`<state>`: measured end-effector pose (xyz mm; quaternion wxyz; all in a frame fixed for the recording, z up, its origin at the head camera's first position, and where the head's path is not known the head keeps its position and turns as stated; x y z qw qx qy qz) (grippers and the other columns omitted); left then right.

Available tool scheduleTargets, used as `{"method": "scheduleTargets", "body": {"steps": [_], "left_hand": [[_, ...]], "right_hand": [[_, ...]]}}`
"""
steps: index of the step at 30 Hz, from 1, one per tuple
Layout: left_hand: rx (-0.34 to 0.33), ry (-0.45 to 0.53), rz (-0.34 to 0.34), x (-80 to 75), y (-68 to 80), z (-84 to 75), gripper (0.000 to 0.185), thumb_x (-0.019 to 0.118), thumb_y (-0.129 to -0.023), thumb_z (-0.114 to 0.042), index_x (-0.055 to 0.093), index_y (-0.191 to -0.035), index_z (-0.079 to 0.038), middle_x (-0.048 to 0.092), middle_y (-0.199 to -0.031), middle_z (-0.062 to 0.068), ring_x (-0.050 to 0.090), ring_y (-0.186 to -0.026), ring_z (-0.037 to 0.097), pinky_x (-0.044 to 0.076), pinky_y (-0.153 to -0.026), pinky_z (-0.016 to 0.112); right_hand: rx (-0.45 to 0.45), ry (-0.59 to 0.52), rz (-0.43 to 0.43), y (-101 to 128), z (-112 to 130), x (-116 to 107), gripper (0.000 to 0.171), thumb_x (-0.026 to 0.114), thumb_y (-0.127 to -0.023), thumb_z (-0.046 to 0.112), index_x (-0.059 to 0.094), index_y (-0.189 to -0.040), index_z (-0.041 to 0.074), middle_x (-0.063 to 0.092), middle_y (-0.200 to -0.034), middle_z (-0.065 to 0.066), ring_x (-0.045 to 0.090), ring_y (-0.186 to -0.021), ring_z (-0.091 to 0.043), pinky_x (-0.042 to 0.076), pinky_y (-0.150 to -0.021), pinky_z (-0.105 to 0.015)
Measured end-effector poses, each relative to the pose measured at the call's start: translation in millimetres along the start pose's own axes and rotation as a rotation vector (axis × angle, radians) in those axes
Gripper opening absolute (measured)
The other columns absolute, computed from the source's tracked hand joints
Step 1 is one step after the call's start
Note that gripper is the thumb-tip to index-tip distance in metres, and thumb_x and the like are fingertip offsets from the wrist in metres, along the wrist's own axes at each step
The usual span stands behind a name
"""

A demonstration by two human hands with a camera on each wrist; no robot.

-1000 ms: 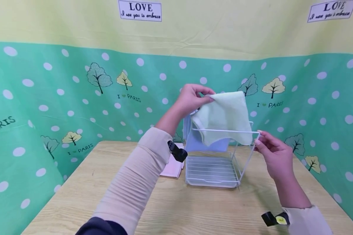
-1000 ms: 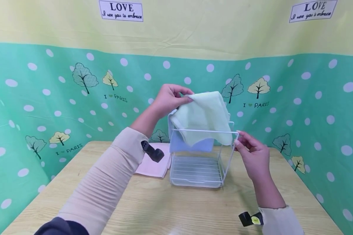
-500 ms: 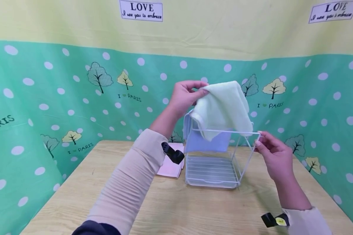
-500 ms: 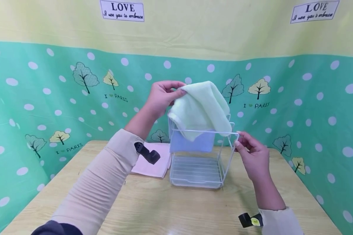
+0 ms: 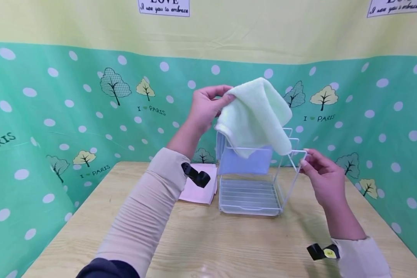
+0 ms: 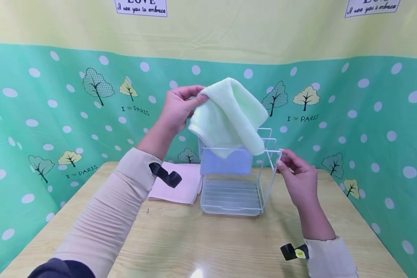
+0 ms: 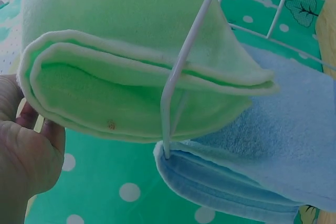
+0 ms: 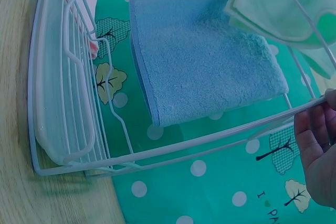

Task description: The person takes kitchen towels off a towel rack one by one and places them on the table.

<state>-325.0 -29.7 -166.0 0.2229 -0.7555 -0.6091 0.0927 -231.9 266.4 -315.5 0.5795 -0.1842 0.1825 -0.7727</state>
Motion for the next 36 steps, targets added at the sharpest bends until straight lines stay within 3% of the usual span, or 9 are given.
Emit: {"method": "scheduleTargets", "body": {"steps": [7,13,24,36], "left_hand": [[0.023,0.007,-0.014,-3.6,0.6,-3.5,0.019,0.076,-0.085,-0.005,0.074,-0.103,0.0,0.068,-0.087,0.008,0.067,-0.068,0.02,0.056,-0.054,0.028],[0.027,0.02,-0.07,-6.4,1.1,-6.9,0.017,0.076,-0.085,-0.007,0.075,-0.102,-0.003,0.07,-0.089,0.011,0.068,-0.068,0.02,0.057,-0.056,0.028],[0.056,0.131,-0.156,-16.9,-0.5,-16.6,0.014,0.076,-0.083,-0.001,0.075,-0.097,-0.001,0.067,-0.084,0.007,0.068,-0.066,0.02,0.057,-0.055,0.028],[0.072,0.065,-0.151,-27.2,5.8,-27.6,0.017,0.077,-0.083,-0.004,0.075,-0.099,-0.001,0.069,-0.09,0.009,0.068,-0.068,0.021,0.058,-0.057,0.03]], "right_hand": [[0.004,0.009,-0.001,0,1,0,0.034,0.067,-0.09,0.001,0.065,-0.125,0.001,0.06,-0.094,-0.006,0.056,-0.083,-0.016,0.055,-0.073,-0.019],[-0.01,0.021,0.003,2,1,0,0.034,0.066,-0.091,0.0,0.065,-0.124,0.0,0.06,-0.094,-0.006,0.057,-0.082,-0.015,0.055,-0.073,-0.018],[-0.009,0.004,-0.007,0,1,1,0.034,0.067,-0.09,0.0,0.064,-0.125,-0.001,0.061,-0.094,-0.006,0.057,-0.082,-0.015,0.055,-0.073,-0.019],[-0.016,0.001,0.01,1,2,0,0.034,0.066,-0.09,0.0,0.065,-0.124,-0.001,0.06,-0.093,-0.006,0.057,-0.081,-0.015,0.055,-0.074,-0.02]]}}
Point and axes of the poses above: each hand's wrist, its own y-axis away from the middle knuckle, its own x-axis out of the palm, z = x × y, the point moved 1 cm from there along -y, towards the middle knuckle
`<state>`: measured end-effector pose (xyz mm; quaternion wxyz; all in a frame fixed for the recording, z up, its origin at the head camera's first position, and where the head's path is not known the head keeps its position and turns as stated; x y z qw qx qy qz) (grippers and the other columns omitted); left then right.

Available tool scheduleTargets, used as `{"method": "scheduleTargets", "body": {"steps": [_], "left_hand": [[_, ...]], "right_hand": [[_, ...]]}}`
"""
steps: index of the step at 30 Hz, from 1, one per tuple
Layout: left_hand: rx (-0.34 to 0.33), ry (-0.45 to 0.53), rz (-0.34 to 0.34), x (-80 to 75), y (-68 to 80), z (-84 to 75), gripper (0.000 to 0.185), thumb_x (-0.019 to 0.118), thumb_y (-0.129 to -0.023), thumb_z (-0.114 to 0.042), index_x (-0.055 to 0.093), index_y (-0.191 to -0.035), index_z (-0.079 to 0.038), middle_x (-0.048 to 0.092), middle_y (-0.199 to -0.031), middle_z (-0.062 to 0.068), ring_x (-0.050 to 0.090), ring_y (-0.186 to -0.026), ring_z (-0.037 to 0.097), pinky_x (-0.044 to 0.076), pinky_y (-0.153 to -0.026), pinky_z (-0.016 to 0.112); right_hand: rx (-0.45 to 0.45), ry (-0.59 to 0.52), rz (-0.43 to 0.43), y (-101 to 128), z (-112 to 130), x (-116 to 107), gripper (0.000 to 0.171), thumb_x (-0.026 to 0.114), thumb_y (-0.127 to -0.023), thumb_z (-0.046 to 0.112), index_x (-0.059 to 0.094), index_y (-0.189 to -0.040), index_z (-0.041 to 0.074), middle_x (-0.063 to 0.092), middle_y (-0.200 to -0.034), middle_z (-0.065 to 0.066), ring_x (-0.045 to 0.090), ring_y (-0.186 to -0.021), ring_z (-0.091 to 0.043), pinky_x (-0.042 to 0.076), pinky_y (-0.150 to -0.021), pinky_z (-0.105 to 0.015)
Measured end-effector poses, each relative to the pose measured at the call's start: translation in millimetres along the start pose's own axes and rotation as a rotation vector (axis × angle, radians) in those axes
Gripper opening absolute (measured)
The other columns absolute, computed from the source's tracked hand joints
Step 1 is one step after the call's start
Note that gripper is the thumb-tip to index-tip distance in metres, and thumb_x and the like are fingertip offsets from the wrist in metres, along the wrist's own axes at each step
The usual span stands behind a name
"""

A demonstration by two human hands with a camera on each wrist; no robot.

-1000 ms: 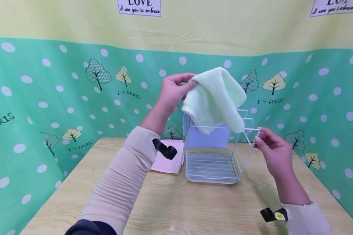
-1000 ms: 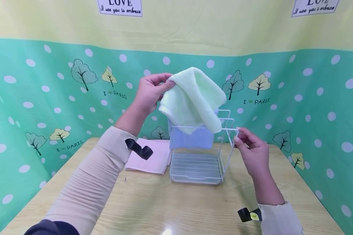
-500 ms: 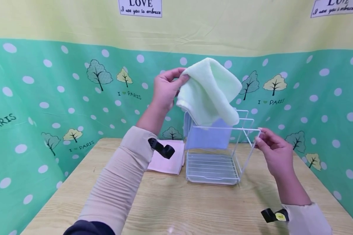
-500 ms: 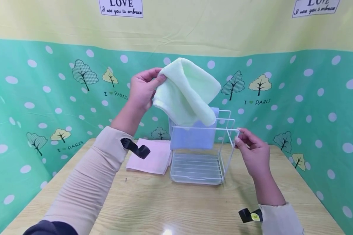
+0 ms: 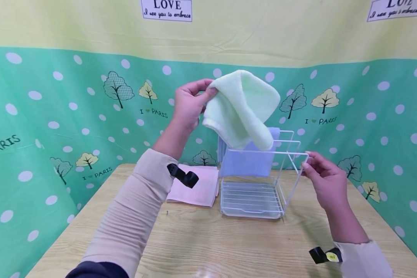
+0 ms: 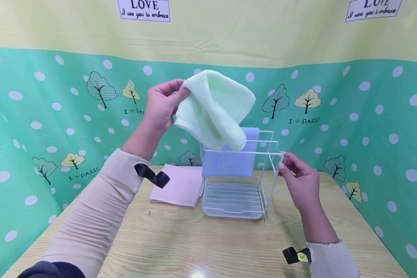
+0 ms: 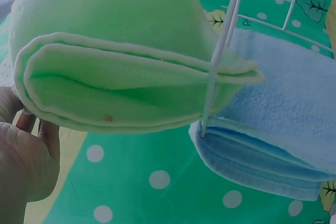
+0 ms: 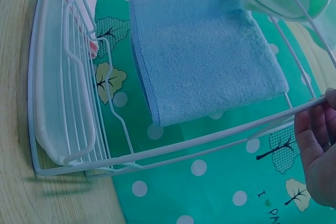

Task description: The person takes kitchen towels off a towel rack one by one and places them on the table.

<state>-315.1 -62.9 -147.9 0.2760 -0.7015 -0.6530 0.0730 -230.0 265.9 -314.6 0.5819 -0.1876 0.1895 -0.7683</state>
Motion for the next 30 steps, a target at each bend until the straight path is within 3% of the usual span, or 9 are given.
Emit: {"method": "scheduleTargets", "body": {"steps": [11,22,30], "left_hand": [[0.011,-0.005,-0.038,-18.3,1.4,-12.4,0.014,0.078,-0.082,-0.006,0.076,-0.096,-0.004,0.07,-0.093,0.011,0.069,-0.074,0.025,0.059,-0.061,0.033],[0.036,0.062,-0.092,-41.3,2.6,-21.6,0.009,0.079,-0.081,-0.003,0.077,-0.09,-0.004,0.07,-0.095,0.012,0.068,-0.072,0.024,0.059,-0.059,0.031],[-0.003,0.048,-0.113,-56.3,5.6,-26.1,0.013,0.08,-0.08,-0.006,0.077,-0.092,-0.004,0.07,-0.097,0.011,0.068,-0.079,0.025,0.059,-0.064,0.033]], "right_hand": [[-0.025,-0.043,0.008,0,0,2,0.033,0.066,-0.09,-0.003,0.064,-0.123,-0.004,0.06,-0.091,-0.006,0.058,-0.079,-0.014,0.055,-0.074,-0.02],[-0.021,-0.044,0.01,0,0,2,0.033,0.066,-0.09,-0.003,0.064,-0.123,-0.004,0.06,-0.091,-0.006,0.058,-0.079,-0.015,0.055,-0.074,-0.021],[-0.023,-0.057,0.009,0,-1,2,0.034,0.066,-0.09,-0.003,0.064,-0.123,-0.004,0.06,-0.091,-0.007,0.058,-0.078,-0.014,0.056,-0.073,-0.021]]}}
Point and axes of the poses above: each hand's wrist, its own y-axis away from the middle knuckle, its own x-axis out of the palm, z = x × y, the point moved 1 cm from there along -y, towards the middle knuckle
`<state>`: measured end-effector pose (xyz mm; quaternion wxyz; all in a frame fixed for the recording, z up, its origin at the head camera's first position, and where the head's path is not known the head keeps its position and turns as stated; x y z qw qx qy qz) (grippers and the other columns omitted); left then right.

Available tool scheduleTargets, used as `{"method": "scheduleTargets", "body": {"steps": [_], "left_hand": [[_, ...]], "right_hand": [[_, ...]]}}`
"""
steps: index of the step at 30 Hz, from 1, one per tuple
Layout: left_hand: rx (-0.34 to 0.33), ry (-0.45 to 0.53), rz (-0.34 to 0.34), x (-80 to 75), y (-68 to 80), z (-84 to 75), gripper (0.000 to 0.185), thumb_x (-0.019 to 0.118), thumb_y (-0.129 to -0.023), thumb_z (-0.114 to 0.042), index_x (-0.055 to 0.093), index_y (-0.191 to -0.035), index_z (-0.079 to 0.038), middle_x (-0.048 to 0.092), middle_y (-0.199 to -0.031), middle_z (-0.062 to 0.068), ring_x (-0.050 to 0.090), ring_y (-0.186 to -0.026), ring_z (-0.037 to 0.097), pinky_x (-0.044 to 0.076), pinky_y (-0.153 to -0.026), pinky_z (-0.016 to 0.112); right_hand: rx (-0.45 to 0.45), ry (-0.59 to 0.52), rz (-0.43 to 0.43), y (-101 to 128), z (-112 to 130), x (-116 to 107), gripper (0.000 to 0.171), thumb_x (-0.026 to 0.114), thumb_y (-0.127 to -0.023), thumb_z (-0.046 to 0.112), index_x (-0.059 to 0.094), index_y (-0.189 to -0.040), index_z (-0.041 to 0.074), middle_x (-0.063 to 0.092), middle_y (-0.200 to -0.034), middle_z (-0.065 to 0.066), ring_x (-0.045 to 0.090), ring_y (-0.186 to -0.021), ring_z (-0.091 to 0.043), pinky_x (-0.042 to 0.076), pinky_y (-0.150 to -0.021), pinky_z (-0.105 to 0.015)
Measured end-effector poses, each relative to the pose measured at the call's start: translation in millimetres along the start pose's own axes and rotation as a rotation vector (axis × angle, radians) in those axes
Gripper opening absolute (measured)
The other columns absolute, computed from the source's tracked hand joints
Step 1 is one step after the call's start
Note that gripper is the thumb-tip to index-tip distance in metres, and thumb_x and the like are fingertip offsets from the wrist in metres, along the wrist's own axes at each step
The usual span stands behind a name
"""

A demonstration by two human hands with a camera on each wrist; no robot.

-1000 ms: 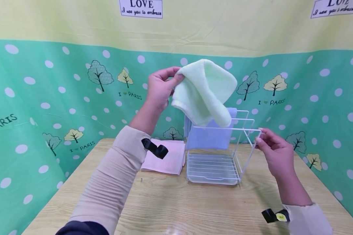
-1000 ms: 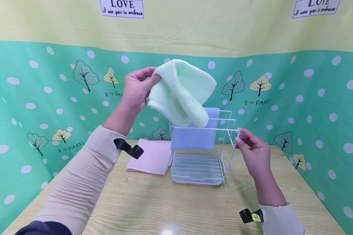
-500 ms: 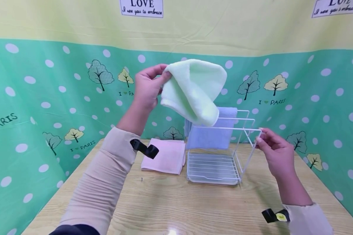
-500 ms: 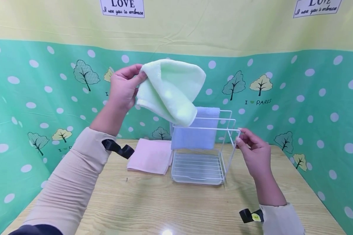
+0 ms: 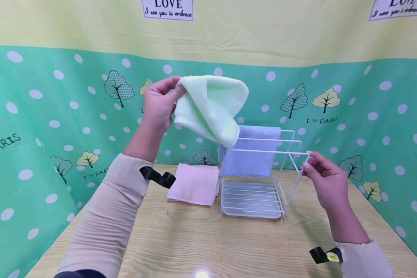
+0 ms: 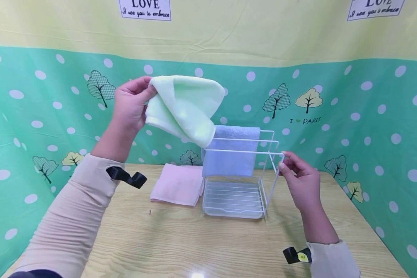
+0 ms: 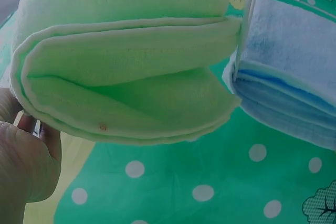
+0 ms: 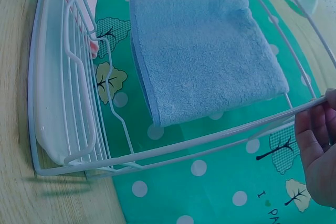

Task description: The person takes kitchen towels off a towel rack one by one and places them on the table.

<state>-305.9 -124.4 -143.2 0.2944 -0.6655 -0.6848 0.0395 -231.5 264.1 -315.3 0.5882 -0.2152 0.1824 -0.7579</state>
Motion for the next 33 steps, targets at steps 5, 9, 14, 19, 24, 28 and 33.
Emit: {"method": "scheduleTargets", "body": {"steps": [5,9,14,19,24,28,33], "left_hand": [[0.007,-0.02,-0.015,-11.0,1.0,0.4,0.013,0.08,-0.08,-0.005,0.077,-0.092,-0.005,0.07,-0.096,0.01,0.068,-0.079,0.025,0.06,-0.064,0.034],[0.007,-0.032,-0.034,-20.1,2.1,1.9,0.012,0.08,-0.08,-0.006,0.077,-0.092,-0.004,0.069,-0.095,0.01,0.068,-0.075,0.024,0.059,-0.061,0.032],[-0.02,-0.079,-0.053,-33.2,3.6,7.3,0.014,0.079,-0.081,-0.007,0.077,-0.095,-0.005,0.068,-0.099,0.009,0.068,-0.073,0.022,0.058,-0.058,0.029],[-0.052,-0.118,-0.088,-47.1,5.7,15.4,0.014,0.079,-0.081,-0.009,0.077,-0.095,-0.006,0.068,-0.099,0.009,0.067,-0.073,0.021,0.058,-0.058,0.029],[-0.085,-0.154,-0.11,-60.0,9.1,24.1,0.017,0.08,-0.081,-0.013,0.077,-0.097,-0.007,0.068,-0.101,0.008,0.068,-0.076,0.02,0.059,-0.06,0.029],[-0.112,-0.183,-0.126,-70.0,12.7,31.6,0.02,0.08,-0.081,-0.016,0.076,-0.1,-0.008,0.068,-0.103,0.008,0.068,-0.078,0.02,0.059,-0.063,0.03],[-0.134,-0.217,-0.144,-82.1,17.1,41.2,0.025,0.079,-0.081,-0.019,0.075,-0.104,-0.008,0.067,-0.106,0.008,0.068,-0.083,0.02,0.059,-0.067,0.031]], "right_hand": [[-0.002,-0.008,0.003,0,-1,0,0.034,0.066,-0.089,-0.004,0.064,-0.123,-0.005,0.06,-0.091,-0.007,0.058,-0.079,-0.015,0.056,-0.073,-0.021],[-0.005,-0.003,0.009,-1,-1,0,0.034,0.066,-0.09,-0.003,0.064,-0.124,-0.004,0.059,-0.092,-0.007,0.058,-0.079,-0.015,0.056,-0.074,-0.021],[-0.01,0.008,0.007,-1,0,0,0.034,0.066,-0.09,-0.003,0.064,-0.124,-0.004,0.06,-0.092,-0.007,0.058,-0.079,-0.015,0.055,-0.073,-0.021],[-0.007,0.021,0.001,-1,0,-1,0.034,0.066,-0.09,-0.003,0.064,-0.124,-0.003,0.06,-0.092,-0.007,0.058,-0.079,-0.015,0.055,-0.074,-0.02],[0.002,0.034,-0.001,-1,0,-2,0.034,0.066,-0.091,-0.002,0.064,-0.124,-0.002,0.06,-0.093,-0.006,0.058,-0.08,-0.015,0.055,-0.074,-0.02],[0.007,0.031,-0.004,-1,-1,-2,0.034,0.065,-0.091,-0.002,0.064,-0.125,-0.002,0.06,-0.094,-0.007,0.058,-0.081,-0.016,0.055,-0.074,-0.02],[0.019,0.039,-0.016,-1,-2,-2,0.034,0.065,-0.091,-0.002,0.064,-0.125,-0.001,0.059,-0.094,-0.006,0.058,-0.081,-0.015,0.055,-0.074,-0.019]]}}
Point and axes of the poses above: each hand's wrist, its own y-axis away from the middle knuckle, its own x-axis out of the palm, z = x × y, the point moved 1 cm from there along -y, towards the middle knuckle
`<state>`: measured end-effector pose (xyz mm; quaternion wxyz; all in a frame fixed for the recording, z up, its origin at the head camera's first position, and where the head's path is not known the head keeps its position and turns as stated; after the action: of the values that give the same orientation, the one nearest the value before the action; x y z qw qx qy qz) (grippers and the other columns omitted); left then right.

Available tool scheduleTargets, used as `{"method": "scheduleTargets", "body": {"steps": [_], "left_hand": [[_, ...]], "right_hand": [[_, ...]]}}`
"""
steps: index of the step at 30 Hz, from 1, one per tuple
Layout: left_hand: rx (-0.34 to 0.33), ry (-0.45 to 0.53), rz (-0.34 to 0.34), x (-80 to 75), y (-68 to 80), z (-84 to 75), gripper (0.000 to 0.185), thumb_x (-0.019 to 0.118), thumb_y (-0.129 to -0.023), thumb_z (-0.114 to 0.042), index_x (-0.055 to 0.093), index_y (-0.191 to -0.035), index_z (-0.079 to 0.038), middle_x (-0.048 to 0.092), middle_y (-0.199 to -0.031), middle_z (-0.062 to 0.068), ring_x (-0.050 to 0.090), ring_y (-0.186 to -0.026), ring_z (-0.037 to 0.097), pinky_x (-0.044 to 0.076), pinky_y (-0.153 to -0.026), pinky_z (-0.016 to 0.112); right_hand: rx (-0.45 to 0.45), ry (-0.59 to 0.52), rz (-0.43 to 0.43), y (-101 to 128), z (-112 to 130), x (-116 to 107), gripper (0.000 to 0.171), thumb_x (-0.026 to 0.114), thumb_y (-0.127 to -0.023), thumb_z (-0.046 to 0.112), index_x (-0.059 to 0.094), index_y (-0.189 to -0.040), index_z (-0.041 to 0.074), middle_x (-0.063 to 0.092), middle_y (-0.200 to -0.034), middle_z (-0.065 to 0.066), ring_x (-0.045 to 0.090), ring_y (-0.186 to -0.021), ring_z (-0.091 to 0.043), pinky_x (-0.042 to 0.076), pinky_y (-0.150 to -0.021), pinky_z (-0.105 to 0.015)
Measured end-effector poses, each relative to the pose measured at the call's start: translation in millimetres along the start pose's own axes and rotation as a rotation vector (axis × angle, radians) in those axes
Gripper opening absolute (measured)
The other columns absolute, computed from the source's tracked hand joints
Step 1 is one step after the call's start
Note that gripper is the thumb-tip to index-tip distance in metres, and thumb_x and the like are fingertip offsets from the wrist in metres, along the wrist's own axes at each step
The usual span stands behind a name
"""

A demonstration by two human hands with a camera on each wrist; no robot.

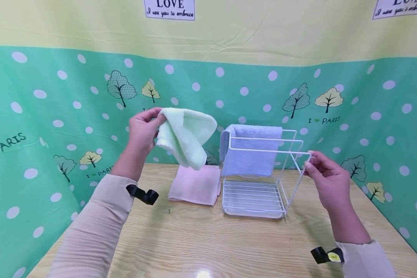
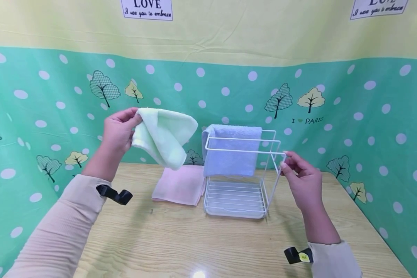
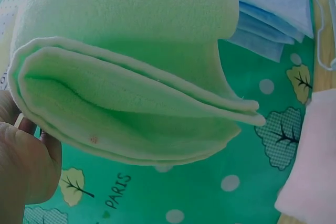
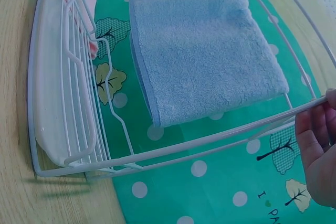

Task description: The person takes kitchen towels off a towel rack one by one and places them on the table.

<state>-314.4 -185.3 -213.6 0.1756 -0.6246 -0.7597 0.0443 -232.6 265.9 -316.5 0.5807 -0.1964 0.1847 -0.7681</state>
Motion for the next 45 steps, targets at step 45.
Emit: {"method": "scheduleTargets", "body": {"steps": [45], "left_hand": [[-0.394,-0.091,-0.181,-121.3,13.0,123.2,0.046,0.073,-0.089,-0.018,0.06,-0.133,-0.012,0.062,-0.102,-0.006,0.064,-0.084,0.008,0.056,-0.07,0.021]], "right_hand": [[0.035,0.038,-0.014,3,1,0,0.035,0.066,-0.091,0.001,0.065,-0.126,0.004,0.061,-0.094,-0.004,0.058,-0.083,-0.014,0.055,-0.075,-0.019]]}}
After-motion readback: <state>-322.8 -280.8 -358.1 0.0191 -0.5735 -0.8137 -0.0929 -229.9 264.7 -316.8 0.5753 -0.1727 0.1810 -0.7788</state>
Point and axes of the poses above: each hand's wrist, its own y-axis away from the middle knuckle, its own x-axis out of the palm, z = x × y, the point moved 1 cm from there along -y, towards the middle knuckle
